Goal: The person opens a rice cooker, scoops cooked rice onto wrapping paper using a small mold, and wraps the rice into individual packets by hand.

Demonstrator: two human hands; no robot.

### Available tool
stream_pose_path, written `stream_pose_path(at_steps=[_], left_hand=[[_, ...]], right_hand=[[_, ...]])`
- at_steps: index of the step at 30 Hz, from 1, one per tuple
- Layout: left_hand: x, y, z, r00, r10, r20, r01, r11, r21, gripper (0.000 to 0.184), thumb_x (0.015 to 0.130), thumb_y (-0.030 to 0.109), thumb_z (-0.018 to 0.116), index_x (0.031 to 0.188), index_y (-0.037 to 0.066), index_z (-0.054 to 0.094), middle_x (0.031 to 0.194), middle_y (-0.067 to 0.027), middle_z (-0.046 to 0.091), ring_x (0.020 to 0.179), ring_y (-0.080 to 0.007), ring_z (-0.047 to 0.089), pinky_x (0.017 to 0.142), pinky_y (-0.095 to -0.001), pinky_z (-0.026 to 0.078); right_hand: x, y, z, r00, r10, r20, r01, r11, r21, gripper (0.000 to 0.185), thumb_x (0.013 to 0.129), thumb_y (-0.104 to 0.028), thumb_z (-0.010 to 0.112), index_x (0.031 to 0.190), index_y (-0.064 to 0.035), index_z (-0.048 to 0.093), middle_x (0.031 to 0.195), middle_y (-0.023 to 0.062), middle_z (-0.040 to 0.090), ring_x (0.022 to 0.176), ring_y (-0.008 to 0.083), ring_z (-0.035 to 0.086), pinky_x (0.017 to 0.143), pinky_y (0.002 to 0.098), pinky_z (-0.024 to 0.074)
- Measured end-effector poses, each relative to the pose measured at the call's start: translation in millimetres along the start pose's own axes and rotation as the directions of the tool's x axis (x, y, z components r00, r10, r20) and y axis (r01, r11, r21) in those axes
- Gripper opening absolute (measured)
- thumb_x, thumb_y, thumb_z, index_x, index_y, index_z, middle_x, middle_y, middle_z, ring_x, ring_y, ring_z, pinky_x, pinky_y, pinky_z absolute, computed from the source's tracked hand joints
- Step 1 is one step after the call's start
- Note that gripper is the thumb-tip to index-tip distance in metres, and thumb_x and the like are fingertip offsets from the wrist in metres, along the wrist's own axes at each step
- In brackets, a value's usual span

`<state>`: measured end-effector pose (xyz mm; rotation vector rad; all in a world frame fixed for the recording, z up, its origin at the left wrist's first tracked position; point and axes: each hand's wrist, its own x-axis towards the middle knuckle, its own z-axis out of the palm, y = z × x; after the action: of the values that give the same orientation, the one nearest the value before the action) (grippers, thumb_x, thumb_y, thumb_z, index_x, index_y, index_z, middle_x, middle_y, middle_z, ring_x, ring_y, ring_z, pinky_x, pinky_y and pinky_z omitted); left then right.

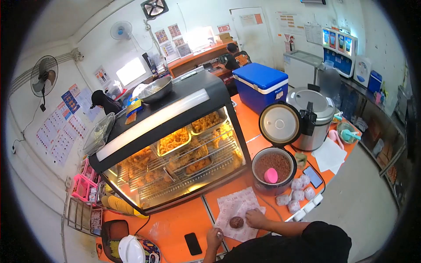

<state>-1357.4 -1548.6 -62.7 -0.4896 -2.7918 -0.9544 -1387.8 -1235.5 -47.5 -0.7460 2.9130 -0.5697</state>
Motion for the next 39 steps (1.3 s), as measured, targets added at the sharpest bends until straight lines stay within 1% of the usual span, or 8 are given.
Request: stream_pose_path(at_steps=[4,7,11,21,30,33,36,39], left_hand=[[-14,-7,14,0.995,0.095,0.017,-0.096,0.992,0.088,0.019,0.069,0.012,0.077,0.085,0.012,0.068,0.097,-0.0062,0.068,0.100,-0.0299,0.064,0.085,-0.0443,0.049],[-22,-4,21,0.991,0.132,0.003,-0.131,0.985,0.115,0.020,0.068,0.012,0.076,0.087,0.013,0.068,0.102,-0.0039,0.067,0.108,-0.0278,0.062,0.089,-0.0437,0.045],[-27,-5,22,0.990,0.132,-0.048,-0.124,0.981,0.148,0.020,0.069,0.010,0.075,0.088,0.014,0.068,0.104,-0.0043,0.067,0.110,-0.0281,0.061,0.089,-0.0435,0.045],[-35,-51,66,0.870,-0.471,-0.146,0.445,0.877,-0.181,0.015,0.077,0.007,0.069,0.092,0.007,0.070,0.087,-0.0136,0.071,0.085,-0.0328,0.071,0.077,-0.0416,0.056],[-28,-60,75,0.705,-0.662,0.252,0.707,0.636,-0.308,0.030,0.086,0.022,0.075,0.107,0.001,0.078,0.091,-0.0135,0.078,0.078,-0.0213,0.075,0.069,-0.0361,0.058],[-23,-49,81,0.521,-0.787,0.330,0.807,0.330,-0.489,0.043,0.087,0.025,0.076,0.120,-0.002,0.073,0.103,-0.0187,0.077,0.085,-0.0256,0.075,0.074,-0.0366,0.058],[-40,-71,118,0.850,-0.486,0.203,0.527,0.798,-0.293,0.054,0.087,0.032,0.077,0.127,-0.002,0.068,0.104,-0.0226,0.074,0.090,-0.0326,0.073,0.079,-0.0407,0.057],[-47,-37,89,0.784,-0.398,0.476,0.607,0.651,-0.456,0.053,0.092,0.036,0.070,0.131,0.000,0.065,0.109,-0.0196,0.071,0.095,-0.0295,0.070,0.082,-0.0387,0.056]], right_hand=[[53,-52,-21,0.852,-0.355,-0.384,0.407,0.911,0.061,0.040,0.090,-0.029,0.064,0.122,-0.0052,0.066,0.130,0.0181,0.062,0.127,0.0311,0.058,0.114,0.0529,0.0370],[74,-56,2,0.828,-0.558,-0.055,0.548,0.826,-0.134,0.048,0.095,-0.034,0.060,0.133,-0.0038,0.061,0.140,0.0199,0.058,0.136,0.0326,0.052,0.118,0.0532,0.0342],[58,-45,18,0.813,-0.399,0.423,0.507,0.844,-0.178,0.056,0.100,-0.037,0.053,0.142,-0.0003,0.054,0.150,0.0199,0.051,0.144,0.0327,0.044,0.121,0.0533,0.0301],[3,-23,29,0.886,-0.340,0.317,0.410,0.891,-0.192,0.076,0.100,-0.038,0.053,0.160,0.0009,0.026,0.169,0.0204,0.023,0.157,0.0369,0.023,0.125,0.0532,0.0232],[-8,-17,48,0.934,-0.304,0.185,0.334,0.929,-0.158,0.080,0.098,-0.033,0.056,0.161,0.0012,0.021,0.169,0.0212,0.021,0.157,0.0366,0.022,0.127,0.0504,0.0198],[-8,-16,57,0.941,-0.297,0.164,0.319,0.939,-0.127,0.079,0.099,-0.033,0.055,0.162,0.0002,0.022,0.169,0.0216,0.022,0.157,0.0367,0.022,0.127,0.0504,0.0196],[-8,-15,62,0.950,-0.283,0.129,0.299,0.945,-0.130,0.081,0.097,-0.036,0.059,0.161,-0.0012,0.024,0.167,0.0232,0.025,0.156,0.0371,0.025,0.126,0.0507,0.0216],[-7,-18,55,0.948,-0.265,0.178,0.286,0.952,-0.105,0.079,0.098,-0.041,0.058,0.161,-0.0049,0.027,0.166,0.0247,0.025,0.155,0.0377,0.026,0.126,0.0557,0.0197]])
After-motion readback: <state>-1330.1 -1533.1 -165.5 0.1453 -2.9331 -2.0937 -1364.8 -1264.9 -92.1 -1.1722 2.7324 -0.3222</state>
